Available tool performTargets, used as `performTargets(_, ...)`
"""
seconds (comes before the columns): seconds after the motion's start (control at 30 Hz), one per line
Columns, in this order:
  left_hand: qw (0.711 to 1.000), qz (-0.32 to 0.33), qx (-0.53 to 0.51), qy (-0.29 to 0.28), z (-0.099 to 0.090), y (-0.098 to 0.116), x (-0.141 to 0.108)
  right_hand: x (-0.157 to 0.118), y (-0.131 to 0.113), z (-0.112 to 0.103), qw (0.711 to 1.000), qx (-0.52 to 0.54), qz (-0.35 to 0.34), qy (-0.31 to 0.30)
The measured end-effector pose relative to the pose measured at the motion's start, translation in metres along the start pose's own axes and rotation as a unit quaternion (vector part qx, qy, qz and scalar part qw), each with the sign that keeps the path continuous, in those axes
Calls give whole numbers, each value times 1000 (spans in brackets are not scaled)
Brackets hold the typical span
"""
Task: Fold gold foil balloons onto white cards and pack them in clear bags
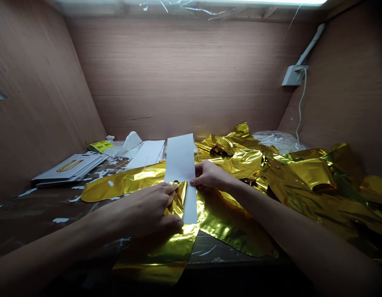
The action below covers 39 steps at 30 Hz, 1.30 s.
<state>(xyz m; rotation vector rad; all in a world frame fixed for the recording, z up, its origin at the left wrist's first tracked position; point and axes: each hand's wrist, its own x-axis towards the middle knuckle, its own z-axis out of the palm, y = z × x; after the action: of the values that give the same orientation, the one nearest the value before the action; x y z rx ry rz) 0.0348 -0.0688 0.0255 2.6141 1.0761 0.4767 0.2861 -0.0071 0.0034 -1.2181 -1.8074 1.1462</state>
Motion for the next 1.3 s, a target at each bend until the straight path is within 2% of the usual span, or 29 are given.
performTargets(0.07, 995, 37, 80, -47, 6, -4, -5, 1, 2, 0, 1000, -11, 6, 0)
performTargets(0.1, 990, 55, 121, -53, 9, -5, -7, 2, 2, 0, 1000, -18, 11, 1)
performTargets(0.3, 974, 96, 203, -32, 19, -4, -13, 4, 3, 0, 999, -41, 21, 0)
performTargets(0.63, 966, 110, 229, -45, 13, -8, -6, 1, -1, -1, 998, -62, 15, 11)
performTargets(0.83, 968, 139, 210, -15, 16, -15, -4, 3, 1, -2, 998, -61, 4, 4)
performTargets(1.0, 963, 163, 214, -14, 12, -12, -6, 2, -1, -1, 998, -66, 9, 2)
performTargets(1.2, 965, 156, 213, 2, 16, -14, -11, 0, -4, 0, 997, -78, 16, 4)
performTargets(1.3, 964, 151, 217, -8, 17, -13, -10, 2, -2, 0, 996, -90, 8, 7)
